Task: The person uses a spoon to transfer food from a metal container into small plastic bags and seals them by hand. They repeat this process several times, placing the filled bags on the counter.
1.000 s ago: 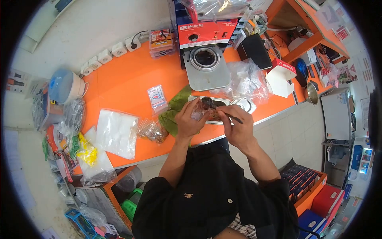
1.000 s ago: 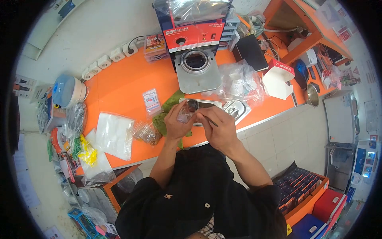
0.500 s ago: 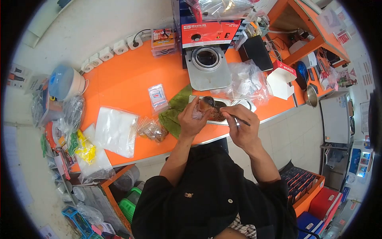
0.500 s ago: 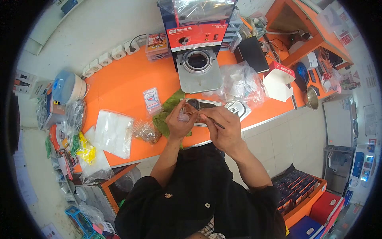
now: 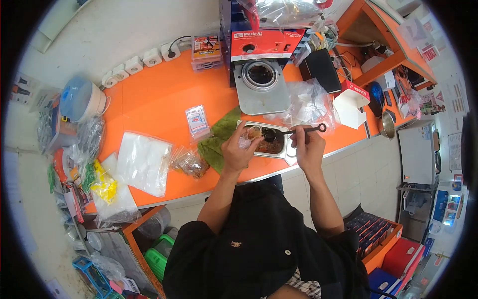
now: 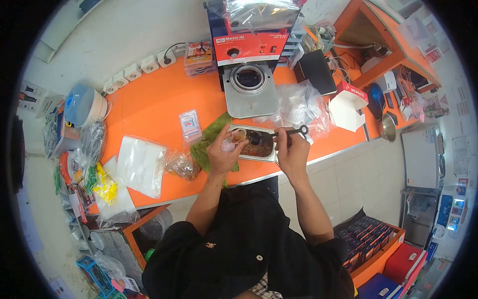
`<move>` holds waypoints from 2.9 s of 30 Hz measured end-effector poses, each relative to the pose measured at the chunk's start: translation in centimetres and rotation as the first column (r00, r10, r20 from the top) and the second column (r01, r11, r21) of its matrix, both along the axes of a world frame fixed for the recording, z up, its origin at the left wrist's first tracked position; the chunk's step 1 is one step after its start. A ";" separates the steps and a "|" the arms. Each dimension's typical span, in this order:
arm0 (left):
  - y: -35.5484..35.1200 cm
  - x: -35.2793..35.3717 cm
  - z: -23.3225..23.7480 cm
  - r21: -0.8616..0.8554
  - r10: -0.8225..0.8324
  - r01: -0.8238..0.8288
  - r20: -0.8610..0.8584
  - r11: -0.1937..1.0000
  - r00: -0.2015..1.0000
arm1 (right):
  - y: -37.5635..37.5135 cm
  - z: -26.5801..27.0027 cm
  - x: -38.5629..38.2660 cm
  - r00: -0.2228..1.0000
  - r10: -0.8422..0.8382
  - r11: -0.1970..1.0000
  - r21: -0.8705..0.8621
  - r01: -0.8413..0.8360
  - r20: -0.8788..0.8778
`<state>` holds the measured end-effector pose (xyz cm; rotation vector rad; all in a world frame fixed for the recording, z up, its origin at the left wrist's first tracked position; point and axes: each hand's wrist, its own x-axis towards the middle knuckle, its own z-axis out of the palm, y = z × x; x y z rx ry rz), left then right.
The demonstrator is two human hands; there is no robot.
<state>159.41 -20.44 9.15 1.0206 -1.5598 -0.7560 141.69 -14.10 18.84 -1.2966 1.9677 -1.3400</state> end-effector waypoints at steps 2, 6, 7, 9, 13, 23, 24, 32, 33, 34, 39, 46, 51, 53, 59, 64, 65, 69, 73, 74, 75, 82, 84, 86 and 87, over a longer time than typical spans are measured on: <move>0.3 0.2 1.1 -0.009 -0.018 0.018 -0.013 1.000 1.000 | -0.2 -0.8 -0.3 0.999 -0.008 1.000 -0.005 0.008 0.046; 0.2 0.6 0.3 0.055 -0.051 0.052 -0.025 0.997 0.998 | -0.5 -0.9 -0.9 0.964 0.033 0.997 -0.075 -0.013 0.265; 0.1 0.7 -0.1 0.059 -0.062 0.065 -0.040 0.996 0.997 | -0.6 -0.8 -1.2 0.964 0.033 0.997 -0.077 -0.013 0.264; 0.2 0.7 -0.5 0.064 -0.081 0.084 -0.056 0.994 0.995 | -0.5 -0.7 -1.5 0.939 0.050 0.995 -0.102 -0.016 0.341; 0.3 1.1 -0.6 0.078 -0.074 0.077 -0.040 0.994 0.996 | -0.3 0.1 -1.4 0.950 0.043 0.988 -0.153 0.005 0.308; 0.7 0.5 1.5 -0.122 -0.020 0.024 0.038 0.992 0.999 | 0.7 0.8 3.8 0.942 0.185 0.983 0.047 -0.179 -0.280; 0.7 0.4 1.6 -0.123 -0.028 0.032 0.038 0.992 0.999 | 0.3 1.0 4.5 0.869 0.245 0.965 0.019 -0.263 -0.429; 0.8 0.7 2.9 0.207 -0.157 0.200 -0.206 0.958 0.966 | -0.3 -0.4 3.1 0.769 0.145 0.962 -0.092 -0.256 -0.623; 0.9 0.8 3.3 0.210 -0.157 0.201 -0.208 0.957 0.965 | -0.3 -0.2 2.9 0.801 0.141 0.964 -0.104 -0.245 -0.582; 1.0 1.2 3.9 0.315 -0.204 0.329 -0.371 0.890 0.906 | -0.1 -0.7 2.6 0.801 0.143 0.965 -0.099 -0.244 -0.581; 1.3 1.9 4.3 0.409 -0.221 0.451 -0.496 0.793 0.840 | -0.1 -3.0 2.4 0.969 0.225 0.947 -0.209 -0.243 -0.106; 1.7 2.3 5.2 0.468 -0.198 0.436 -0.473 0.769 0.858 | 0.3 -2.4 2.3 0.892 0.302 0.953 -0.134 -0.272 0.338; 2.3 2.0 4.5 0.407 -0.197 0.395 -0.448 0.824 0.872 | 0.5 -2.1 2.4 0.898 0.286 0.958 -0.079 -0.276 0.335; 2.4 2.1 4.4 0.464 -0.150 0.389 -0.471 0.796 0.869 | 0.3 -1.8 2.5 0.878 0.285 0.957 -0.063 -0.283 0.386; 3.4 2.8 3.4 0.470 -0.107 0.336 -0.449 0.816 0.887 | 0.1 -2.5 2.5 0.770 0.303 0.937 -0.030 -0.347 0.561; 4.4 3.8 3.7 0.509 -0.046 0.321 -0.481 0.799 0.876 | -0.1 -3.4 3.7 0.805 0.378 0.914 -0.049 -0.402 0.457; 4.7 4.1 3.6 0.518 -0.045 0.327 -0.483 0.791 0.874 | -0.2 -3.2 4.1 0.795 0.404 0.900 -0.039 -0.435 0.452; 5.9 5.2 2.4 0.427 -0.045 0.265 -0.459 0.865 0.888 | -0.1 -3.8 5.6 0.774 0.498 0.852 -0.057 -0.520 0.391; 8.0 7.7 0.7 0.491 -0.041 0.207 -0.328 0.846 0.944 | 0.6 -4.4 7.7 0.747 0.598 0.771 0.047 -0.636 0.290; 8.8 8.7 0.5 0.528 -0.056 0.198 -0.272 0.826 0.961 | 0.8 -4.7 8.5 0.714 0.616 0.736 0.079 -0.672 0.333; 9.5 9.6 -0.2 0.537 -0.031 0.176 -0.268 0.825 0.963 | 0.9 -5.0 9.2 0.682 0.629 0.701 0.107 -0.705 0.374; 11.4 16.7 -2.5 0.609 0.158 0.095 -0.349 0.787 0.924 | 2.1 -10.2 14.7 0.579 0.717 0.683 0.222 -0.696 -0.389; 9.9 18.4 -4.3 0.619 0.171 -0.179 0.073 0.765 0.983 | 0.7 -12.6 15.6 0.388 0.600 0.784 0.420 -0.457 -0.699; 9.2 18.7 -6.6 0.429 0.302 -0.323 0.119 0.843 0.946 | -0.7 -15.9 15.2 0.338 0.601 0.779 0.435 -0.452 -0.725; 8.7 18.7 -7.1 0.233 0.431 -0.452 0.135 0.861 0.892 | -1.3 -17.8 14.7 0.324 0.573 0.774 0.365 -0.518 -0.753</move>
